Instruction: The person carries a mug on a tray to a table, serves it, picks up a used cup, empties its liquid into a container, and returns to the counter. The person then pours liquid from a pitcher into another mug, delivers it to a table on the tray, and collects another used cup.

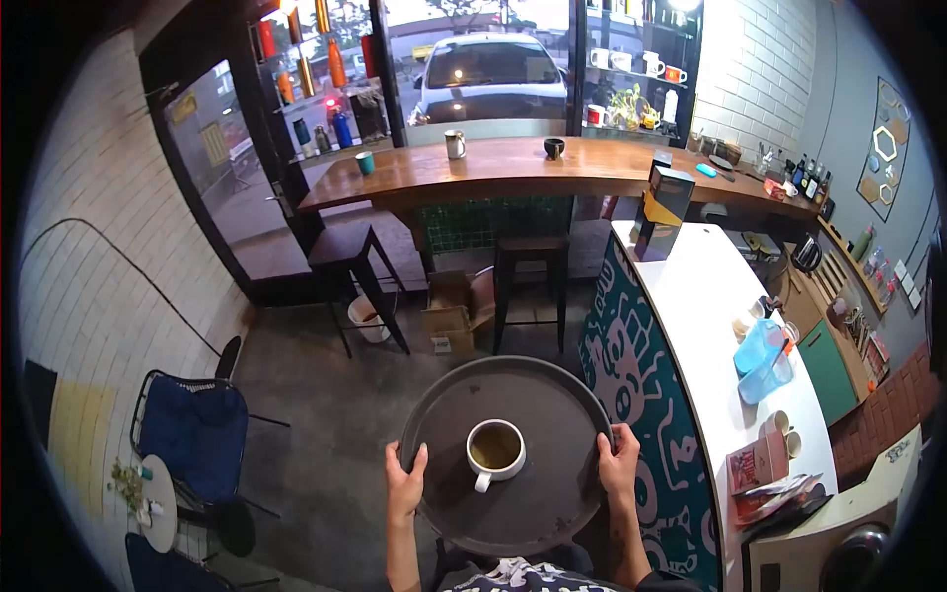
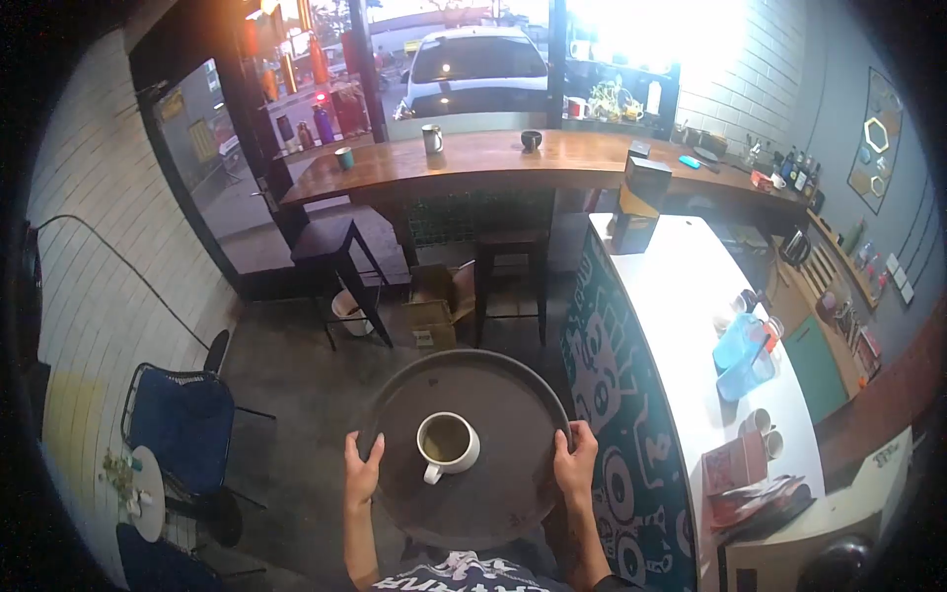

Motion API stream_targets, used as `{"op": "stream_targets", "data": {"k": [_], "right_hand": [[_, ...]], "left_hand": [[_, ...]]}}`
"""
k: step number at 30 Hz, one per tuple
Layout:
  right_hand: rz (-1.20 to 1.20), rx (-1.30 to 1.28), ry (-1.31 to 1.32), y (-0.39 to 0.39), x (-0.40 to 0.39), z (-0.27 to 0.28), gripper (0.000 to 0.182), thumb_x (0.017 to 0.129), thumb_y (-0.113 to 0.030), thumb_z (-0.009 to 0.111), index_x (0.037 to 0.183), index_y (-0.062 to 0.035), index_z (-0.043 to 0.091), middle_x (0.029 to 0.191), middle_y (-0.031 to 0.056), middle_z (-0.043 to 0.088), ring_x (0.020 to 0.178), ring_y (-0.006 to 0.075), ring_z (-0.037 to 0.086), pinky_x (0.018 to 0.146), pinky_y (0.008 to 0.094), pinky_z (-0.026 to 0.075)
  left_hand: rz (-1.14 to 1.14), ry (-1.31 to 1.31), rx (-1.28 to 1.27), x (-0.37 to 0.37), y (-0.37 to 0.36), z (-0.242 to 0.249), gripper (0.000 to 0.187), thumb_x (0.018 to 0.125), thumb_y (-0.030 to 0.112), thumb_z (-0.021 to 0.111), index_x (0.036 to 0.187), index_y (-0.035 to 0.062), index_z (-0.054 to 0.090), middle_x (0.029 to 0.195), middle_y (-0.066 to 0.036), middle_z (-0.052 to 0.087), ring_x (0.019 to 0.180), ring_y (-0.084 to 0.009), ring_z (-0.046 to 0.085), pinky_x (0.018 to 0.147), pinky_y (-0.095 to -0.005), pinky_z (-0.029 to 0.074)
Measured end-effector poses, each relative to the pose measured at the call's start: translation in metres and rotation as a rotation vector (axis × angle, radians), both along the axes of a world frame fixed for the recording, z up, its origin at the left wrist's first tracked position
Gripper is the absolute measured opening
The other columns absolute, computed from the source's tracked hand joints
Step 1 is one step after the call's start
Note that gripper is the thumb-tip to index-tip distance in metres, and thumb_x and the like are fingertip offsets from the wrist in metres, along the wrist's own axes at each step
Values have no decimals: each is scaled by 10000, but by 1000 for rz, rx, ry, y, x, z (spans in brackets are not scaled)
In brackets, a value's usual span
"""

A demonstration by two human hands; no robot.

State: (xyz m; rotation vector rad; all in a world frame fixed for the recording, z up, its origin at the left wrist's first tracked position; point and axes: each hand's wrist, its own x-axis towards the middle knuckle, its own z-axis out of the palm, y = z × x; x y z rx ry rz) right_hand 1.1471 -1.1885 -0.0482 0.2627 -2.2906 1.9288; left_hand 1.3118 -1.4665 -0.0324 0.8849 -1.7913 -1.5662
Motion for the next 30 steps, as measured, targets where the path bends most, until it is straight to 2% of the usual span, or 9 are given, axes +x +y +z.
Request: {"op": "stream_targets", "data": {"k": [2, 4, 6, 8, 12, 17, 20, 23, 30], "right_hand": [[-29, 38, 4, -18, -22, 9, 55, 868, -21, 591, 850, 9, 548, 651, -41, 508, 559, 10, 433, 493, 194, 317], [-84, 45, -19, -39, -44, 20, 63, 872, -34, 591, 851, 7, 547, 638, -39, 500, 547, 13, 428, 484, 198, 309], [-104, 6, -35, -57, -71, 15, 56, 875, -36, 584, 862, 3, 546, 617, -42, 486, 541, 10, 410, 477, 202, 288], [-92, 11, -100, -73, -101, 16, 50, 875, -13, 557, 882, 36, 552, 726, 45, 593, 666, 87, 547, 610, 249, 431], [-75, 28, -109, -103, -168, 17, 47, 878, -9, 553, 886, 38, 548, 735, 46, 592, 675, 84, 549, 613, 244, 429], [-66, 26, -104, -138, -267, 26, 56, 880, -10, 554, 893, 44, 547, 739, 48, 590, 682, 86, 555, 613, 243, 428], [-44, 34, -76, -154, -328, 36, 56, 883, -9, 547, 896, 45, 546, 745, 52, 595, 688, 88, 558, 618, 244, 430], [-47, -2, -39, -171, -394, 31, 58, 877, -11, 553, 900, 43, 549, 739, 71, 596, 685, 99, 557, 620, 259, 432], [-33, 101, -15, -207, -518, 48, 92, 872, -34, 566, 901, 53, 556, 752, 102, 609, 709, 145, 574, 657, 301, 445]], "left_hand": [[14, 14, -53, -34, -26, -6, 321, 875, 185, 674, 1075, -4, 509, 986, -64, 608, 909, -139, 560, 820, -274, 452], [-82, 37, -72, -66, -56, -8, 332, 874, 179, 677, 1093, 9, 496, 982, -61, 606, 902, -136, 563, 819, -271, 452], [-113, 56, -2, -97, -72, -1, 330, 869, 168, 681, 1090, 3, 499, 1003, -60, 598, 913, -131, 560, 833, -271, 451], [-166, 112, -3, -131, -90, 1, 359, 863, 155, 684, 1127, -3, 499, 1028, -62, 599, 932, -126, 560, 851, -268, 449], [-186, 144, 52, -197, -117, 5, 415, 852, 112, 680, 1200, -15, 494, 1067, -63, 607, 966, -126, 566, 874, -265, 445], [-210, 297, 300, -289, -147, 4, 529, 831, 97, 581, 1324, -36, 441, 1203, -109, 573, 1105, -174, 539, 976, -296, 400], [-184, 260, 294, -343, -159, 16, 565, 803, 127, 518, 1341, -26, 435, 1251, -117, 551, 1151, -204, 528, 1000, -309, 387], [-219, 339, 273, -402, -176, 19, 580, 801, 88, 520, 1355, -38, 405, 1245, -114, 545, 1131, -185, 524, 989, -301, 386], [-188, 230, 179, -513, -211, 33, 557, 820, 65, 519, 1356, -31, 403, 1254, -110, 529, 1124, -179, 516, 972, -299, 397]]}}
